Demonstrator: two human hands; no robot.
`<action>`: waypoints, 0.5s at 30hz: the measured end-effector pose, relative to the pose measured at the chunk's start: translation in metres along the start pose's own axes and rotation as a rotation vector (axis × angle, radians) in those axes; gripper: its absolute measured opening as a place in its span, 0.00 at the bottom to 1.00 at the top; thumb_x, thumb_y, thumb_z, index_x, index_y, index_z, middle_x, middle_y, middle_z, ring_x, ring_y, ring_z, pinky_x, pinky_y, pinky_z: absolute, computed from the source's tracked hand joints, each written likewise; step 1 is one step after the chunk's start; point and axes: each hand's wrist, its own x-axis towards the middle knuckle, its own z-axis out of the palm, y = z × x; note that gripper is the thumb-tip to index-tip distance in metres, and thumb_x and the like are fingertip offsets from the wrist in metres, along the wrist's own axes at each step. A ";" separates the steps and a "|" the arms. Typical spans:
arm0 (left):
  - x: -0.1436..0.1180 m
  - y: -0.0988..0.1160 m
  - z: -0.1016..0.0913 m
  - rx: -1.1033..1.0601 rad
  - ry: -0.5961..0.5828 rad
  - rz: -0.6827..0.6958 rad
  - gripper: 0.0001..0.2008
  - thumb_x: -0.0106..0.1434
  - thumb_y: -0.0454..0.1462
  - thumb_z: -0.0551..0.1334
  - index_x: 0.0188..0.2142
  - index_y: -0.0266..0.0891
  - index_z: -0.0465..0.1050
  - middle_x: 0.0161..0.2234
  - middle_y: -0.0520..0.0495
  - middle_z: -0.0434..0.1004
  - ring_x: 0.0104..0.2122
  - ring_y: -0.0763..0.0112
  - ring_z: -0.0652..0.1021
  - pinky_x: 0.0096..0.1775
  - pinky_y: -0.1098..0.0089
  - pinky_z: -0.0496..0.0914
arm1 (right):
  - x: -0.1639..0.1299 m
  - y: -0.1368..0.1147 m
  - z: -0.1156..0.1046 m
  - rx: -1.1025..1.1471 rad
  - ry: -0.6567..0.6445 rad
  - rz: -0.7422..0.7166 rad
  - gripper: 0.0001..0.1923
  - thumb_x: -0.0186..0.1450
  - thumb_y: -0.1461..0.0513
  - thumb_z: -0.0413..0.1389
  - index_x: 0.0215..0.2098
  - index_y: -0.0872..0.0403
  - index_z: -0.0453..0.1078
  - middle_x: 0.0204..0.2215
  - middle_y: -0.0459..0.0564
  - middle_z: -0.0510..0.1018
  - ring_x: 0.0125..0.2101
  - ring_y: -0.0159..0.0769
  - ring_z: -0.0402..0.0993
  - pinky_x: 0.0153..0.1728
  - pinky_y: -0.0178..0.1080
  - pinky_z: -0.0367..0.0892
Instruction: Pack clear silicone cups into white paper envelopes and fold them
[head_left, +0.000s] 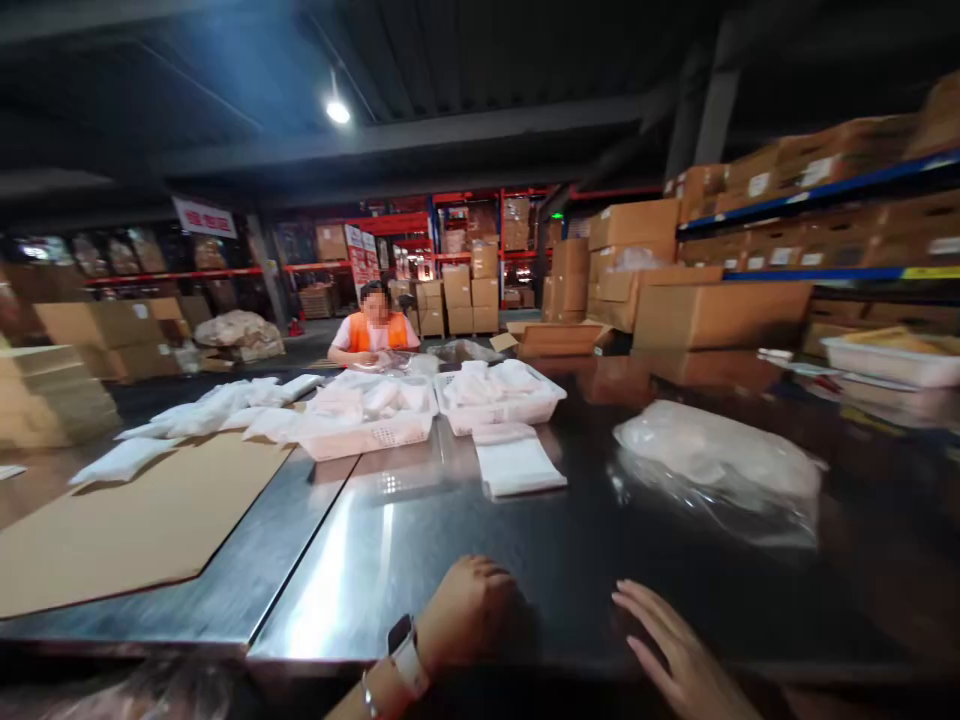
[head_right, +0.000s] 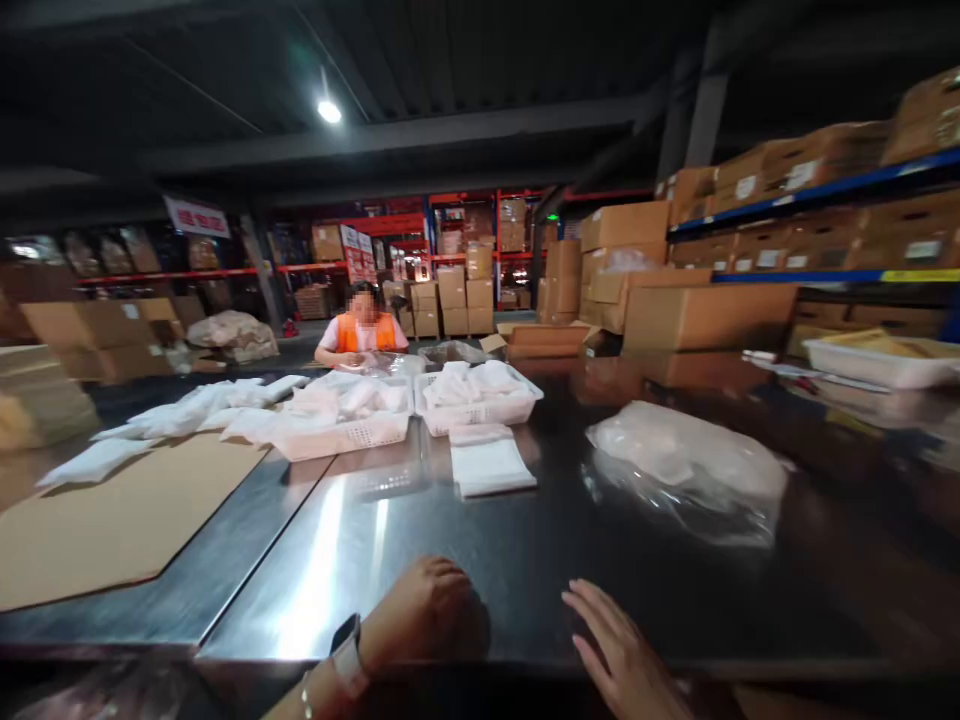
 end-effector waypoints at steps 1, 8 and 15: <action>0.011 -0.015 -0.009 0.029 -0.045 -0.048 0.05 0.63 0.31 0.58 0.35 0.37 0.74 0.34 0.46 0.77 0.36 0.66 0.76 0.45 0.67 0.68 | 0.033 0.005 0.003 -0.015 -0.008 -0.024 0.23 0.68 0.54 0.46 0.58 0.51 0.69 0.57 0.53 0.69 0.58 0.43 0.65 0.57 0.45 0.66; 0.085 -0.085 -0.011 0.059 -0.041 -0.270 0.13 0.63 0.30 0.57 0.44 0.38 0.76 0.42 0.43 0.78 0.42 0.61 0.76 0.48 0.65 0.68 | 0.222 0.027 0.064 -0.078 -0.009 -0.092 0.21 0.67 0.61 0.47 0.53 0.56 0.72 0.52 0.57 0.75 0.56 0.44 0.68 0.58 0.49 0.63; 0.079 -0.117 0.009 0.009 0.155 -0.530 0.17 0.62 0.30 0.54 0.49 0.37 0.73 0.51 0.39 0.73 0.51 0.58 0.72 0.55 0.59 0.65 | 0.242 0.060 0.105 -0.121 0.089 -0.124 0.21 0.62 0.68 0.44 0.42 0.51 0.77 0.40 0.51 0.81 0.42 0.40 0.78 0.46 0.42 0.72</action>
